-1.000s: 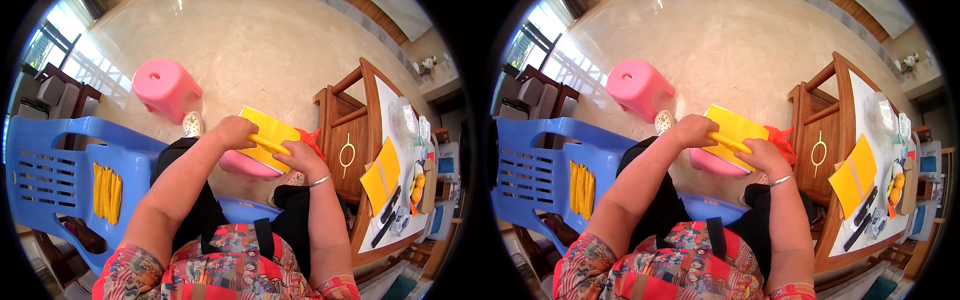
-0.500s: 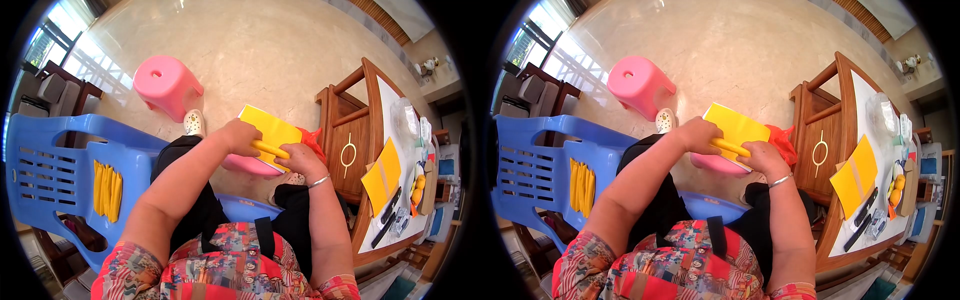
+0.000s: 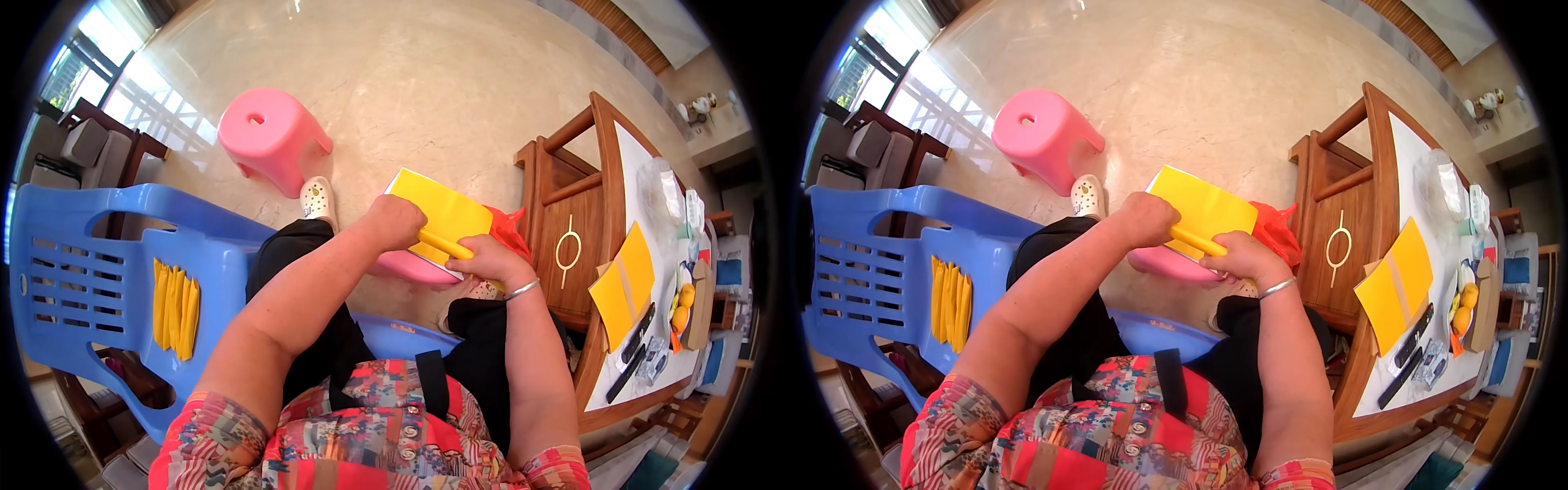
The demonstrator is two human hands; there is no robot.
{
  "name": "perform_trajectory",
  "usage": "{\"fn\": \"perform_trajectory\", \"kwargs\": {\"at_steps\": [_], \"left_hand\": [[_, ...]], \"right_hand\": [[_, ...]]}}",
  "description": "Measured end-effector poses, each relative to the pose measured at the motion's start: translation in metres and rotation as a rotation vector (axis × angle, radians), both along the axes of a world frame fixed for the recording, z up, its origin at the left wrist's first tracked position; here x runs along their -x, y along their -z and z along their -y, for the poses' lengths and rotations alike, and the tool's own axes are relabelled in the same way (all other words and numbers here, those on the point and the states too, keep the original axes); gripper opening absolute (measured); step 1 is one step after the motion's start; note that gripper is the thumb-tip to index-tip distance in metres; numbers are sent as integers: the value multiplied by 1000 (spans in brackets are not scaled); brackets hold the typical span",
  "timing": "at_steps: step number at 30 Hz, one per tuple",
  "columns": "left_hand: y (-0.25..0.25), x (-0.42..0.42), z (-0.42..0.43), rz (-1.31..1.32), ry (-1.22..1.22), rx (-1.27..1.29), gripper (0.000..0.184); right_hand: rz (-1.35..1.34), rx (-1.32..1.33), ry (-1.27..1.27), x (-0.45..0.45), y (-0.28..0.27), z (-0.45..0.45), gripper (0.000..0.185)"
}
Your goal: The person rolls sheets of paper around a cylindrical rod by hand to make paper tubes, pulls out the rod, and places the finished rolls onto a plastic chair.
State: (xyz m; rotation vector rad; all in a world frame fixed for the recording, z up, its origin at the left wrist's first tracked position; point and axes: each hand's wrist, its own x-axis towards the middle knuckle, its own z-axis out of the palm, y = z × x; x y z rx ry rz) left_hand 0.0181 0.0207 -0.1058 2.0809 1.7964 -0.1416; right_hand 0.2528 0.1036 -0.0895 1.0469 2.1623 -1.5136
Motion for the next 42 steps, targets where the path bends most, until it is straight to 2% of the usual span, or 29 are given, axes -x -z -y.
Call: {"fn": "perform_trajectory", "kwargs": {"at_steps": [2, 5, 7, 8, 11, 13, 14, 17, 20, 23, 26, 28, 31, 32, 34, 37, 38, 42], "left_hand": [[-1, -1, 0, 36, -8, 75, 22], [-3, 2, 2, 129, -6, 233, 29], [-2, 8, 1, 175, 0, 346, 34], [-2, 9, 1, 155, -13, 277, 32], [-4, 10, 4, 69, 6, 12, 24], [7, 7, 1, -23, 98, -242, 18], [13, 4, 0, -27, 129, -279, 15], [16, -5, -1, -48, 185, -336, 10], [15, -9, 0, -53, 149, -272, 9], [18, -6, 3, -2, 79, -196, 10], [16, -3, 4, 10, 57, -145, 12], [13, 5, -1, -22, 54, -149, 11], [13, 27, -12, -3, -200, -465, 17], [13, 33, -15, 128, -364, -474, 19], [7, 45, -22, 396, -689, -489, 24], [-13, 56, -30, 1054, -935, -281, 33], [-19, 57, -28, 1195, -984, -174, 35], [-28, 50, -26, 1247, -769, -117, 32]], "right_hand": [[-45, -487, -225, 2, 6, 5, 26], [21, -738, -299, 19, 18, 20, 27], [6, -758, -295, 28, 21, 28, 27], [-3, -769, -295, 30, 23, 29, 27], [-111, -673, -186, 28, 33, 30, 29], [-54, -184, -32, 28, 22, 23, 31], [-23, 60, 45, 27, 16, 19, 33], [78, 339, 86, 25, 5, 13, 37], [-47, 170, 100, 19, 28, 15, 35], [-174, -657, -175, 29, 29, 26, 33], [-53, -628, -185, 42, 17, 35, 32], [-79, -507, -95, 40, 20, 34, 31], [-252, -323, 99, 32, 32, 26, 29], [-333, -261, 172, 30, 36, 22, 28], [-294, -119, 283, 34, 16, 20, 26], [-312, 109, 406, 37, -6, 20, 24], [-331, 190, 442, 38, -8, 21, 23], [-408, 248, 446, 42, -9, 23, 24]]}}
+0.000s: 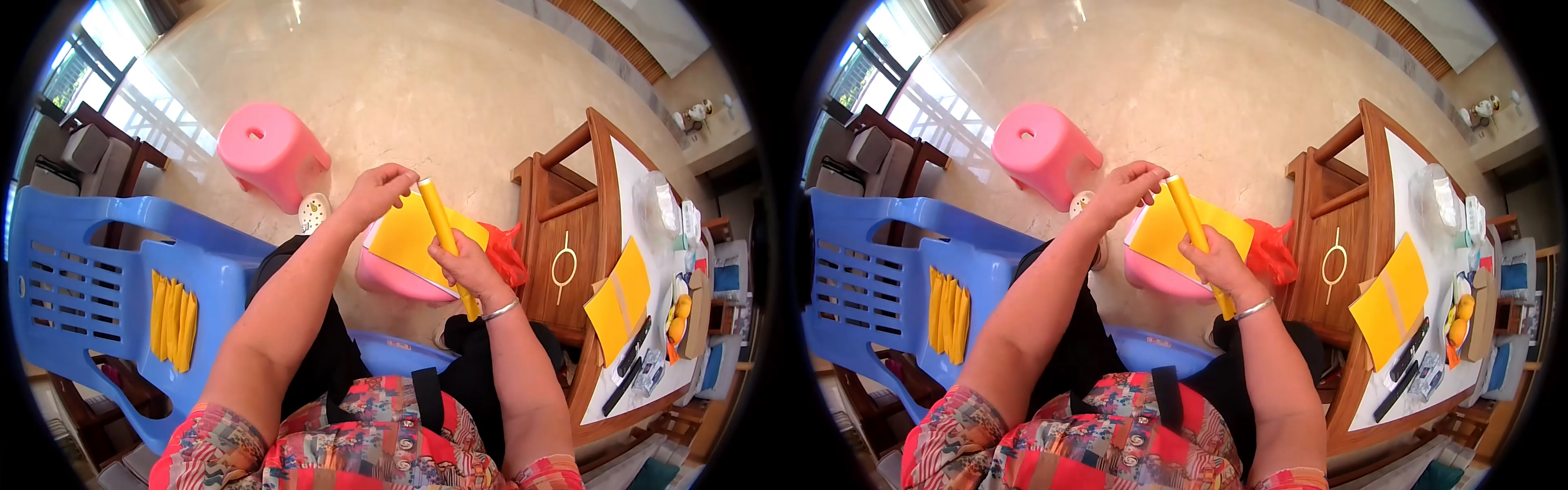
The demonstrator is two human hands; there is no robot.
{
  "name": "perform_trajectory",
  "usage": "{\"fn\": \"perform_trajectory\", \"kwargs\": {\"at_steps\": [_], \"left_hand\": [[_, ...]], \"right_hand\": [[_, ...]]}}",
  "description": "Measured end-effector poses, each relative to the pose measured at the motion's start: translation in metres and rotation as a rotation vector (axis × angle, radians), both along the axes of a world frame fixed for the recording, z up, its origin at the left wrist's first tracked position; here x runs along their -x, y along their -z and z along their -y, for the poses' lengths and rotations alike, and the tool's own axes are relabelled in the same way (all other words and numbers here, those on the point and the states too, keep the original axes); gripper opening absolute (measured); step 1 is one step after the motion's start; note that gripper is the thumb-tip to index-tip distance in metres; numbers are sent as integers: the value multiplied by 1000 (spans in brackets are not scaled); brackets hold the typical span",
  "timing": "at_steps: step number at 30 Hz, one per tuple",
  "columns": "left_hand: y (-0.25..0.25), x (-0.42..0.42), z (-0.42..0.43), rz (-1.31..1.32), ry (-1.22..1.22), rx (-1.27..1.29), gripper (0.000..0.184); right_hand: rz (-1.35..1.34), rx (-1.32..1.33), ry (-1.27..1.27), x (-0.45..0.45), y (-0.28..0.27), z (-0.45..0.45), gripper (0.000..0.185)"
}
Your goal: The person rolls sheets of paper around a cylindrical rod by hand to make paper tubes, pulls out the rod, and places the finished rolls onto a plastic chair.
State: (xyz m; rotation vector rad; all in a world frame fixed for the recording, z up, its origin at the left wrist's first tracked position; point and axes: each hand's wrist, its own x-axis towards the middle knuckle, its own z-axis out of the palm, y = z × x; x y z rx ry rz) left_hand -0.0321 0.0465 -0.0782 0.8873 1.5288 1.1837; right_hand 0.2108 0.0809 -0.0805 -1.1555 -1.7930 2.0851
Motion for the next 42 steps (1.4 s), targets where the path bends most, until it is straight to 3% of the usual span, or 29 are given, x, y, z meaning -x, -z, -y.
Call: {"fn": "perform_trajectory", "kwargs": {"at_steps": [6, 12, 27, 36, 42], "left_hand": [[14, -7, -2, -32, 3, -139, 27], [1, 1, 1, 48, 125, 22, 23], [6, 3, 0, 76, 242, 122, 19], [17, 26, -4, 137, -20, 32, 19], [16, 65, 1, 46, -584, 24, 28]], "right_hand": [[29, -19, -16, -3, 10, -1, 22], [104, -84, -40, -5, 5, -5, 21], [161, -43, -106, -14, 0, -11, 22], [190, -76, -167, -21, -1, -15, 22], [255, -313, -263, -35, 9, -25, 25]]}}
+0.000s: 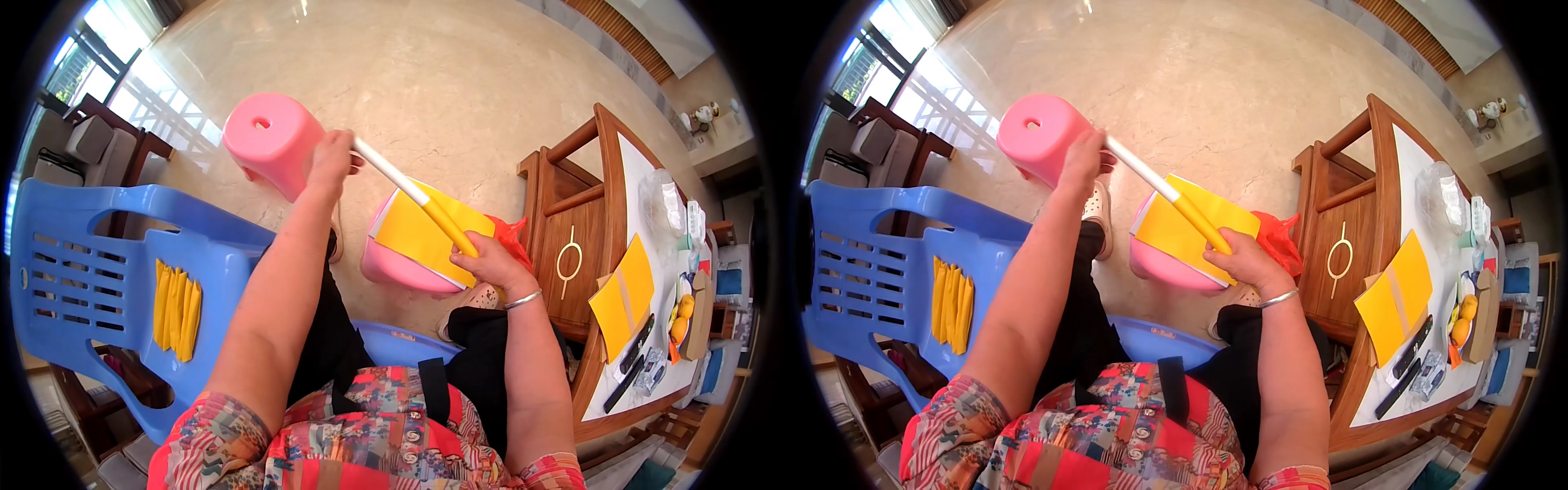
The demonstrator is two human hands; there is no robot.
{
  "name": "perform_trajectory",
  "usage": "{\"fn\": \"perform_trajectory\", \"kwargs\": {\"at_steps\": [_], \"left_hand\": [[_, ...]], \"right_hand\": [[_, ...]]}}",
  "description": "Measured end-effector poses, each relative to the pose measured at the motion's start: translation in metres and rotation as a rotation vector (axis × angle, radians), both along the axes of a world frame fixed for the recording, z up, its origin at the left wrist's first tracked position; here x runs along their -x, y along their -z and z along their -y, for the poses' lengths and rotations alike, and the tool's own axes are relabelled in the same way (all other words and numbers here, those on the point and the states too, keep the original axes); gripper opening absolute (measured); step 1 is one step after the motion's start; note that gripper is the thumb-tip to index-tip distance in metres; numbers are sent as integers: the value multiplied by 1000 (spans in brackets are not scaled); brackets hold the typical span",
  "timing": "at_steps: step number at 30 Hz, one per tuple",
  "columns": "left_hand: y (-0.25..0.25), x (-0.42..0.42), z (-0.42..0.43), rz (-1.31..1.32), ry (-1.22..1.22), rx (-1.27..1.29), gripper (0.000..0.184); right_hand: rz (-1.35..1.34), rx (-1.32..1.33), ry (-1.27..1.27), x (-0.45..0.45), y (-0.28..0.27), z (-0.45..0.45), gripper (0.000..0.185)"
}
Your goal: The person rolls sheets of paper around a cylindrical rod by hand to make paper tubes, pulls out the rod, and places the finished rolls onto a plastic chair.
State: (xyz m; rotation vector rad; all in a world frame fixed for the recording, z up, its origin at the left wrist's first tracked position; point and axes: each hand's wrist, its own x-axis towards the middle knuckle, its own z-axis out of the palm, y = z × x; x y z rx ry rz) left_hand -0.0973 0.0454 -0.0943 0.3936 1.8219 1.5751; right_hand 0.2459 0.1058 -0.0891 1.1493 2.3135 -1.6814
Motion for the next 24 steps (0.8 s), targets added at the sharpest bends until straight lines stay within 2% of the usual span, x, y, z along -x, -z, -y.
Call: {"fn": "perform_trajectory", "kwargs": {"at_steps": [4, 7, 9, 10, 11, 12, 13, 17, 20, 23, 24], "left_hand": [[20, 31, 6, 41, -300, -51, 31], [50, 40, 5, 52, -178, -15, 31], [64, 9, -1, -34, -149, 104, 32], [91, -3, -7, -42, -66, 106, 33], [90, -29, -5, -23, -4, 169, 31], [108, -45, -8, -15, 116, 279, 29], [126, -68, -7, 33, 143, 276, 29], [143, -109, -1, -24, 331, 416, 30], [153, -105, -3, -74, 285, 441, 36], [131, -100, -1, -37, 241, 495, 35], [140, -97, -1, -128, 268, 495, 36]], "right_hand": [[-11, -100, 29, -24, 7, -18, 25], [-117, -214, 246, -30, 1, -26, 23], [-160, -223, 453, -26, -6, -35, 21], [-305, -166, 549, -22, -14, -34, 16], [-402, -225, 587, -16, -15, -32, 16], [-498, -285, 624, -10, -14, -29, 15], [-593, -345, 661, -6, -12, -26, 15], [-644, -615, 540, 7, -13, -17, 16], [-623, -595, 530, 14, -16, -5, 18], [-614, -600, 503, 18, -22, 2, 18], [-609, -598, 492, 20, -23, 3, 19]]}}
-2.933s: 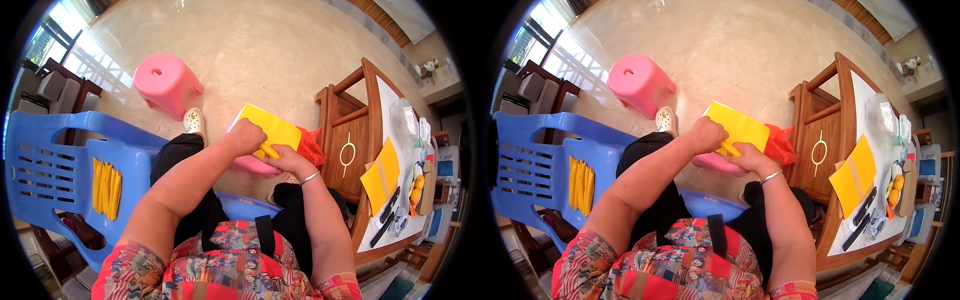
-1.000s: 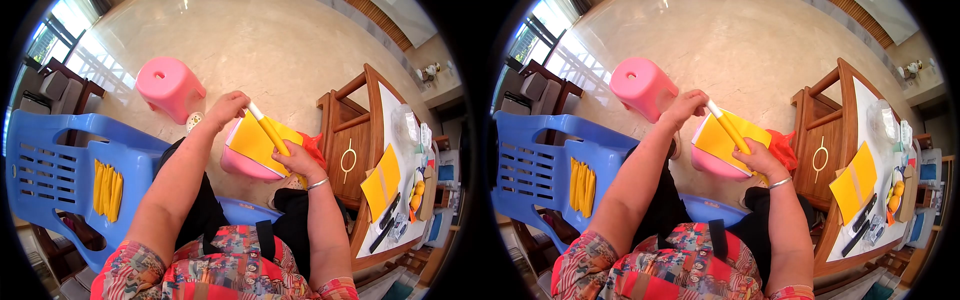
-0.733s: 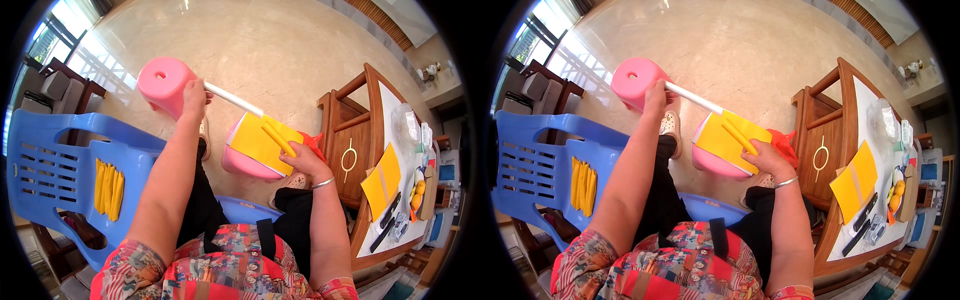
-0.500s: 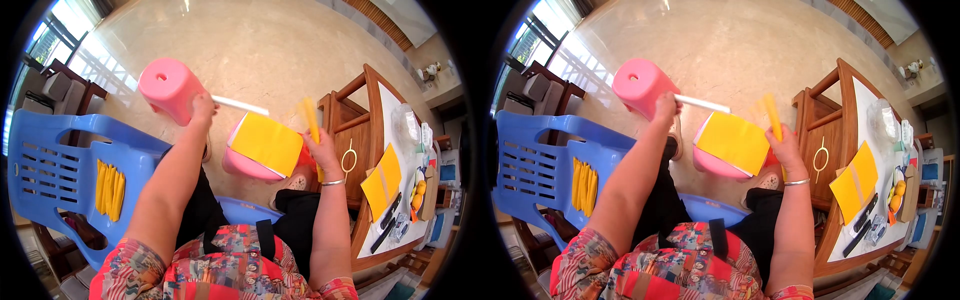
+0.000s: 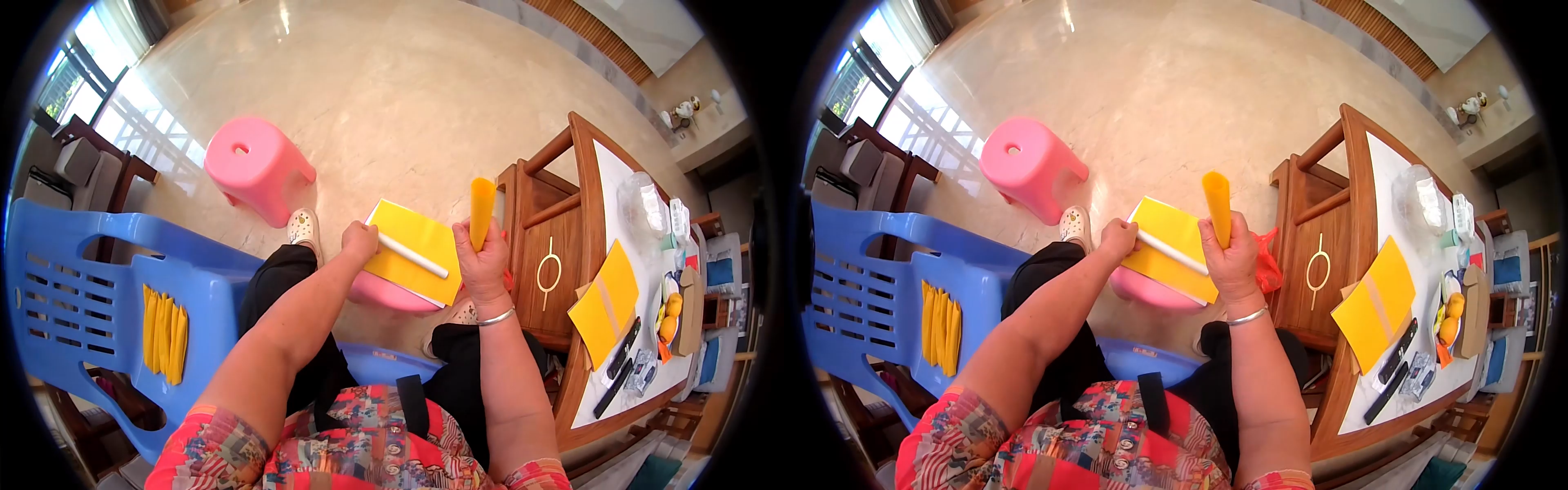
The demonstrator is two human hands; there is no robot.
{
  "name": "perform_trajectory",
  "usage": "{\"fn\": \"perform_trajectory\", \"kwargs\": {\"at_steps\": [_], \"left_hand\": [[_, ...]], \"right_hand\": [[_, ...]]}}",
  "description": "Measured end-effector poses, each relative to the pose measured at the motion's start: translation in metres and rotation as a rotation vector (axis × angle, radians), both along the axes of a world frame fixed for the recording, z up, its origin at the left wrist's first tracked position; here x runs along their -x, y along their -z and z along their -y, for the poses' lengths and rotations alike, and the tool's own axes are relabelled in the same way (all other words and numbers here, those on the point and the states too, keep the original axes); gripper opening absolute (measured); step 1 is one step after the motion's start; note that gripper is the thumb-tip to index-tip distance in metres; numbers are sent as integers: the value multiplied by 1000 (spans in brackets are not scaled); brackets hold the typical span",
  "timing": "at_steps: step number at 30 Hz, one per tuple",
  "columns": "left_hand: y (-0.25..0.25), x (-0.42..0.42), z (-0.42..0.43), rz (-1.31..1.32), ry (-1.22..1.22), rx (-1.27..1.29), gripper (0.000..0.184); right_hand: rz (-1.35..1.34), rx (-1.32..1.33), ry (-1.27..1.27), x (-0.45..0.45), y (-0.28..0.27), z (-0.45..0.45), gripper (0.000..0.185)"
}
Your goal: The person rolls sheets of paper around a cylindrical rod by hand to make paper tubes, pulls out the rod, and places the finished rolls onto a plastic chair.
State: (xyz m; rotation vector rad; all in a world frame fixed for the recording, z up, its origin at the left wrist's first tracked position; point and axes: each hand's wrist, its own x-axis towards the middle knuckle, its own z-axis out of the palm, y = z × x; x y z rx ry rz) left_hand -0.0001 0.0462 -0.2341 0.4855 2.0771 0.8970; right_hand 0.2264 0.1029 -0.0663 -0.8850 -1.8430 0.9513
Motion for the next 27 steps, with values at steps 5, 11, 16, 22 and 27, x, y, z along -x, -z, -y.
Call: {"fn": "perform_trajectory", "kwargs": {"at_steps": [5, 11, 16, 22, 27], "left_hand": [[0, -6, 11, -402, 159, -52, 35], [-38, -8, 13, -340, 144, 26, 42], [-77, -9, 2, -385, 117, -316, 41], [-176, -22, 11, -373, 140, -1074, 48], [-194, -12, 21, -595, 422, -1112, 48]], "right_hand": [[-4, -8, -22, 2, 6, 1, 18], [-30, -4, -26, 2, 9, 0, 19], [-22, 59, -35, 4, 10, 0, 19], [163, 186, -91, 14, 20, 8, 23], [230, 150, -168, 24, 29, 16, 25]]}}
